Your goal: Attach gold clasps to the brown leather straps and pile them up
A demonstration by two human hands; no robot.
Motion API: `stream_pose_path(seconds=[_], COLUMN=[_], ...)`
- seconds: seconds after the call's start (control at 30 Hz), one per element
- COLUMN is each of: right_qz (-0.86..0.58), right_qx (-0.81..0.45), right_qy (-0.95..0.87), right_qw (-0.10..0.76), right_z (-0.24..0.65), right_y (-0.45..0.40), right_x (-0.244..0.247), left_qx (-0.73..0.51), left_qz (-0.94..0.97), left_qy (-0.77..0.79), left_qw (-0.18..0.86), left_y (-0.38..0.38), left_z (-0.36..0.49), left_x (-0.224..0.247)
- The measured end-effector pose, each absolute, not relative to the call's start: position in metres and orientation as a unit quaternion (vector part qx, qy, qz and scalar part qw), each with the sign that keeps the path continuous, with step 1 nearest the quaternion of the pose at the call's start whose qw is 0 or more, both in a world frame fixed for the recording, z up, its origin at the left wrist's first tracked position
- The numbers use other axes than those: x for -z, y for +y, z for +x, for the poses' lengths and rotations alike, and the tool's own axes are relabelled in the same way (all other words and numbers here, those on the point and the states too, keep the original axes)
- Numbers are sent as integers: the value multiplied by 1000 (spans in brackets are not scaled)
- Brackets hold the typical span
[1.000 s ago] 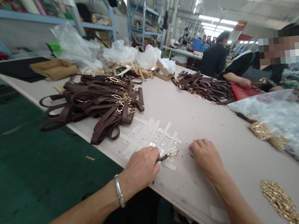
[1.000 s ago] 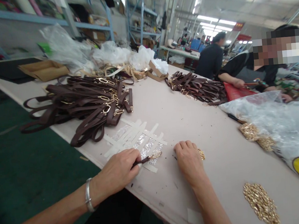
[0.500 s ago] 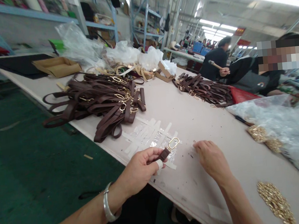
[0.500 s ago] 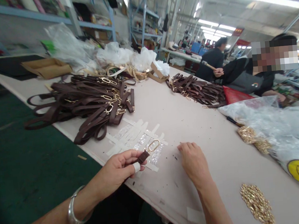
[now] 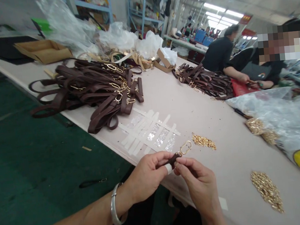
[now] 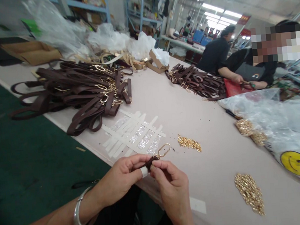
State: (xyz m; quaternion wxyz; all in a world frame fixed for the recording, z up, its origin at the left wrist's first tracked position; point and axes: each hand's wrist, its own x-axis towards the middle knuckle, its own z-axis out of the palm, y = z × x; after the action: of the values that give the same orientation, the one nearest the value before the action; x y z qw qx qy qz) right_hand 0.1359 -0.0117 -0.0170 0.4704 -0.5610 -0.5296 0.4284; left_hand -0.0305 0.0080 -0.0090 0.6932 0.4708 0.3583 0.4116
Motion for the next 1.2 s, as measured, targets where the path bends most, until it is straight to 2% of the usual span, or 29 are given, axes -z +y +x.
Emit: stream_pose_path(seconds=[0.3, 0.6, 0.77, 0.87, 0.93, 1.03, 1.2], right_qz=[-542, -503, -505, -550, -625, -754, -851], right_qx=[-441, -531, -506, -470, -364, -131, 20], right_qy=[-537, -386, -345, -395, -468, -518, -454], right_qw=[472, 562, 608, 567, 508, 381, 265], right_z=[141, 133, 133, 151, 179, 243, 339], right_y=[-18, -31, -39, -46, -51, -61, -80], right_x=[23, 16, 17, 16, 18, 24, 34], left_qx=[-394, -324, -320, -298, -272, -247, -223], left_qz=[498, 684, 659, 613, 588, 559, 508], left_qy=[367, 448, 455, 438, 438, 465, 472], left_qw=[680, 476, 506, 586, 623, 641, 685], left_y=[-1, -8, -11, -11, -9, -3, 0], left_z=[-27, -35, -22, -12, -9, -13, -24], left_x=[14, 21, 27, 27, 28, 34, 45])
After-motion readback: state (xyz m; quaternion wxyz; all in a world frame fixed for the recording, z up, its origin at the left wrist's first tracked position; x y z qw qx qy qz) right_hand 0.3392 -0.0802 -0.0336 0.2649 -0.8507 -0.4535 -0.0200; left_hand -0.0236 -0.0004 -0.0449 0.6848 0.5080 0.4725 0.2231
